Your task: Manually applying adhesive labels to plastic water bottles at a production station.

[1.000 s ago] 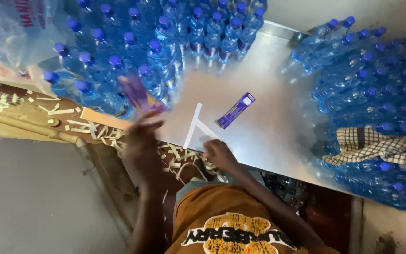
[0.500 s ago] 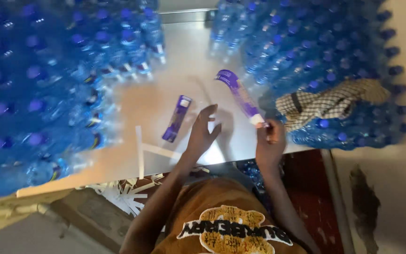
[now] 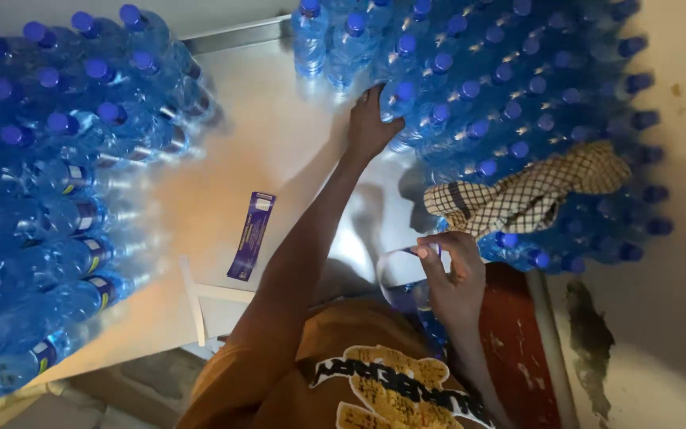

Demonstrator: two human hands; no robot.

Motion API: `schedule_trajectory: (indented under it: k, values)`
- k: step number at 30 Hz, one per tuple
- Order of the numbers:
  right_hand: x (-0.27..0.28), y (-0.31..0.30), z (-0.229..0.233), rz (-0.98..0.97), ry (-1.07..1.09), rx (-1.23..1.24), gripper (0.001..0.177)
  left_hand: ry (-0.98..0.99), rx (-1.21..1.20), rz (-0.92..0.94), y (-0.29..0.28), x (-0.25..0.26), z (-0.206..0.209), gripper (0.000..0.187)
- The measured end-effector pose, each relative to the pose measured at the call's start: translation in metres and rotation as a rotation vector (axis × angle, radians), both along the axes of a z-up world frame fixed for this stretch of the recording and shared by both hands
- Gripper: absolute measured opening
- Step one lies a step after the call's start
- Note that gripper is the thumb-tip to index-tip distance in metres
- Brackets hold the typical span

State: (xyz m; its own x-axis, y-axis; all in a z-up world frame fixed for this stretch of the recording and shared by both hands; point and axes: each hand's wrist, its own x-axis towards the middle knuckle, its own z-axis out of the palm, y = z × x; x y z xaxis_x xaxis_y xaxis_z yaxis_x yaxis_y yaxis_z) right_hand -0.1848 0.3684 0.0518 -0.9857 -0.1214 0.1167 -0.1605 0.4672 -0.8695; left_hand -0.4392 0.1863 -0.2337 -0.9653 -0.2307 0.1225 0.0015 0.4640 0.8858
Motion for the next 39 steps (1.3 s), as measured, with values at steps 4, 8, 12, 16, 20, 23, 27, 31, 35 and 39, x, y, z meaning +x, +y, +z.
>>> schedule_trajectory:
  k: [4,8,12,16,20,23,27,31,35,39]
  values:
    - [-0.032,-0.012,-0.028,-0.016,-0.104,-0.093,0.014,-0.152,0.101,-0.097,-0.051,0.062,0.048,0.066]
    - [-0.046,-0.021,-0.099,-0.021,-0.183,-0.086,0.017,-0.516,0.064,-0.047,-0.075,0.135,0.052,0.088]
    - [-0.054,-0.072,-0.131,-0.125,-0.469,-0.442,0.013,-0.746,0.097,0.082,-0.074,0.186,0.035,0.068]
    - [-0.051,-0.086,-0.206,-0.2,-0.548,-0.541,0.016,-0.324,1.346,0.399,-0.067,0.248,0.024,0.029]
    - [-0.035,-0.09,-0.238,-0.216,-0.601,-0.609,0.011,-0.218,0.704,0.153,-0.058,0.271,0.077,0.056]
    - [-0.022,-0.086,-0.239,-0.225,-0.644,-0.629,0.01,-0.311,0.882,0.288,-0.055,0.278,0.129,0.037]
    - [0.001,-0.062,-0.285,-0.258,-0.723,-0.659,0.013,-0.388,0.77,0.595,-0.062,0.297,0.089,0.017]
    - [0.011,-0.066,-0.264,-0.326,-0.749,-0.656,0.011,-0.473,0.772,0.613,-0.056,0.306,0.087,0.017]
    - [0.009,-0.067,-0.252,-0.331,-0.776,-0.643,0.022,-0.442,0.758,0.631,-0.055,0.294,0.122,0.021]
    - [0.009,-0.072,-0.238,-0.383,-0.796,-0.612,0.027,-0.483,0.611,0.521,-0.061,0.297,0.122,0.035]
